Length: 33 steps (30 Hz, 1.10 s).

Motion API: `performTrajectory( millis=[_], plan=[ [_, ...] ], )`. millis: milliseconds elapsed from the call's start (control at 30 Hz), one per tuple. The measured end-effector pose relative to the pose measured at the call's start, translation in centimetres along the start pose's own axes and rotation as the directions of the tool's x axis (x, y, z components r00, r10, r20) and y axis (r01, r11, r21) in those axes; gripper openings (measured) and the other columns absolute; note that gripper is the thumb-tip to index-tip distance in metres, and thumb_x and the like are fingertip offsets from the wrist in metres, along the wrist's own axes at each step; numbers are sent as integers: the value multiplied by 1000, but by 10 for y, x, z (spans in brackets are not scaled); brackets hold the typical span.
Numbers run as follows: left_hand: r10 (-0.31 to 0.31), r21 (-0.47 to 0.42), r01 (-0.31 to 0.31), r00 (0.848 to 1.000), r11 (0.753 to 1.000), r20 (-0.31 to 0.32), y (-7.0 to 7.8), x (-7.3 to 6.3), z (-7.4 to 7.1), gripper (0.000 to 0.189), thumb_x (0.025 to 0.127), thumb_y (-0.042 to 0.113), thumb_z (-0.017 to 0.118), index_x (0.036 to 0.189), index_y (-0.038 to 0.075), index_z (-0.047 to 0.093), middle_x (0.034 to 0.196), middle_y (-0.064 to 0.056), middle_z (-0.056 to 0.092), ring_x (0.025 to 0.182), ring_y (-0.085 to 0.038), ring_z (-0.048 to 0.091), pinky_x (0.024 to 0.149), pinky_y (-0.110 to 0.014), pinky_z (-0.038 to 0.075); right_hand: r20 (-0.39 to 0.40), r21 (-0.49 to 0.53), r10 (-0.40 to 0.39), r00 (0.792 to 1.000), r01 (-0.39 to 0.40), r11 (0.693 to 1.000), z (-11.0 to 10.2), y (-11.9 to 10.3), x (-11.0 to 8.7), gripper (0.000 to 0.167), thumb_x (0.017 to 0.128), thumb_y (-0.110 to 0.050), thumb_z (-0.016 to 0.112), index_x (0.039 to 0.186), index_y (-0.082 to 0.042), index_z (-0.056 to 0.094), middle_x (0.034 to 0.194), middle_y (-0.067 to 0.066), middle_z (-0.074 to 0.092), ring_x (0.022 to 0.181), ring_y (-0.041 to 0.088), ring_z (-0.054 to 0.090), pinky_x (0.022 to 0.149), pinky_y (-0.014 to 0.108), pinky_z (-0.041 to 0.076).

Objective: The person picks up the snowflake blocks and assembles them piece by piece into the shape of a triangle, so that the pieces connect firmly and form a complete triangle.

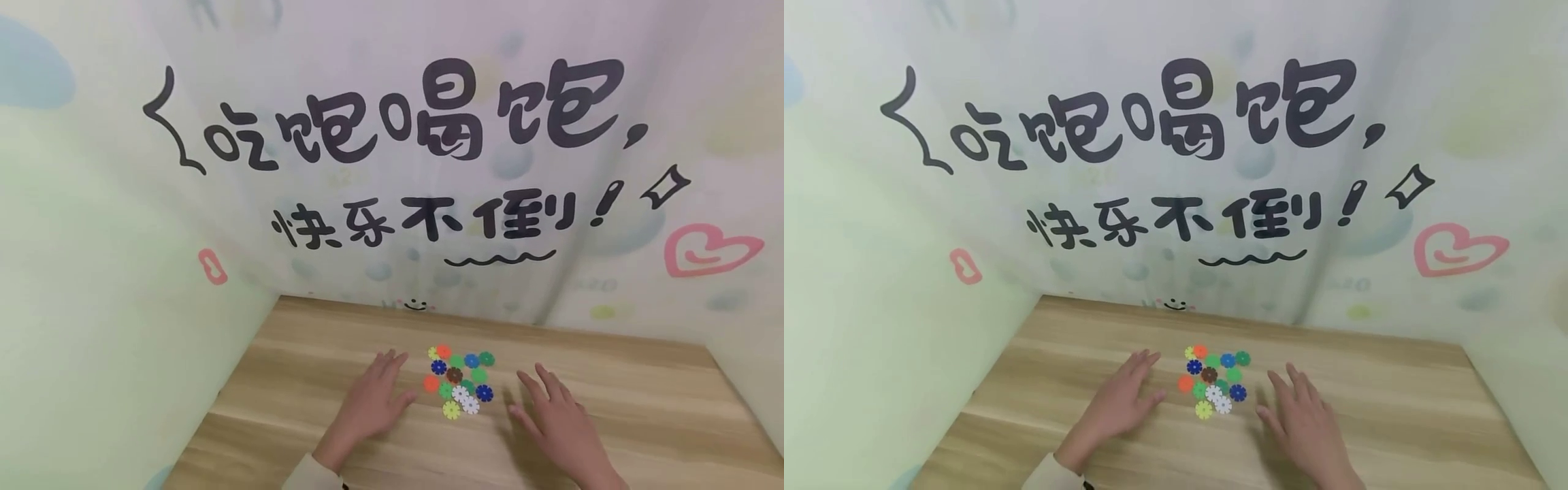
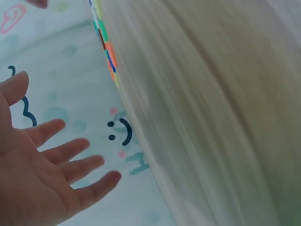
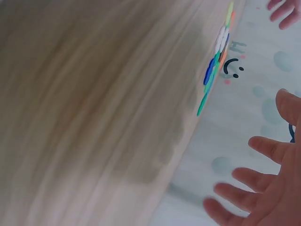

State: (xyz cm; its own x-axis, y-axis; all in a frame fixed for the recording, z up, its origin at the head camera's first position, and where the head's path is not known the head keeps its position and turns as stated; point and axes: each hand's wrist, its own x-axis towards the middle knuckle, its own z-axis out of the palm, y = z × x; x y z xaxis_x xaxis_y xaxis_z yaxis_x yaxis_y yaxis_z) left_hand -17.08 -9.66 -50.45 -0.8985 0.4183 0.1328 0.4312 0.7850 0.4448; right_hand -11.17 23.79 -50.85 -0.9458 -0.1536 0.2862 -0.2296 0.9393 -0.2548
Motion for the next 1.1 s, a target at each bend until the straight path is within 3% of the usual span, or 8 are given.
performTrajectory(
  millis=[167, 300, 433, 600, 700, 833, 900, 1100],
  plan=[
    [-41, -152, 49, 998, 987, 57, 6, 9, -3, 66, 99, 58, 49, 148, 13, 47, 147, -13, 50, 133, -36, 46, 105, -58, 39, 54, 100, 22, 998, -27, 995, 3, -3, 6, 59, 95, -40, 68, 140, -5, 54, 138, 30, 50, 116, 53, 54, 80, 64, 51],
    [-56, -189, 75, 993, 979, 104, 9, 15, 3, 67, 98, 60, 48, 142, 10, 54, 136, -14, 59, 123, -35, 56, 100, -56, 45, 95, 130, 37, 995, -50, 990, 5, -4, 7, 58, 93, -41, 70, 138, -6, 57, 132, 27, 56, 110, 48, 60, 79, 61, 53],
    [-61, -196, 88, 988, 977, 140, 10, 18, 11, 58, 99, 54, 53, 136, 10, 59, 115, -6, 68, 103, -22, 63, 88, -45, 52, 150, 203, 88, 985, -117, 972, 6, -5, 7, 55, 92, -37, 72, 138, -9, 58, 122, 19, 64, 95, 35, 66, 76, 54, 55],
    [-67, -199, 101, 983, 975, 172, 16, 21, 15, 43, 99, 41, 60, 130, 10, 63, 90, 8, 64, 79, -9, 58, 72, -35, 51, 206, 290, 136, 969, -193, 938, 8, -3, 10, 55, 92, -34, 72, 139, -11, 56, 107, 6, 69, 84, 17, 64, 78, 48, 54],
    [-68, -202, 105, 981, 974, 180, 17, 22, 16, 44, 99, 40, 62, 131, 10, 62, 85, 10, 61, 74, -7, 54, 69, -34, 50, 224, 340, 142, 964, -214, 916, 15, -1, 12, 50, 93, -31, 72, 137, -13, 58, 101, -2, 69, 80, 10, 62, 78, 44, 54],
    [-47, -189, 82, 982, 979, 182, 16, 24, 17, 46, 98, 40, 62, 133, 10, 61, 84, 11, 59, 75, -8, 54, 72, -34, 50, 256, 429, 156, 954, -257, 866, 24, 3, 16, 43, 95, -26, 70, 135, -16, 60, 98, -2, 69, 72, 8, 62, 67, 32, 53],
    [-35, -188, 70, 983, 980, 183, 16, 25, 17, 46, 99, 39, 62, 133, 9, 60, 81, 11, 57, 73, -8, 53, 70, -33, 49, 278, 478, 176, 944, -295, 828, 26, 5, 17, 41, 96, -24, 68, 135, -16, 60, 98, 1, 68, 66, 10, 61, 60, 28, 50],
    [-27, -193, 65, 980, 979, 196, 15, 31, 20, 46, 99, 36, 62, 134, 7, 59, 76, 11, 53, 67, -7, 49, 66, -30, 46, 330, 567, 248, 911, -401, 719, 29, 9, 18, 37, 98, -22, 65, 134, -15, 61, 90, 4, 66, 62, 19, 60, 55, 29, 49]
  ],
)
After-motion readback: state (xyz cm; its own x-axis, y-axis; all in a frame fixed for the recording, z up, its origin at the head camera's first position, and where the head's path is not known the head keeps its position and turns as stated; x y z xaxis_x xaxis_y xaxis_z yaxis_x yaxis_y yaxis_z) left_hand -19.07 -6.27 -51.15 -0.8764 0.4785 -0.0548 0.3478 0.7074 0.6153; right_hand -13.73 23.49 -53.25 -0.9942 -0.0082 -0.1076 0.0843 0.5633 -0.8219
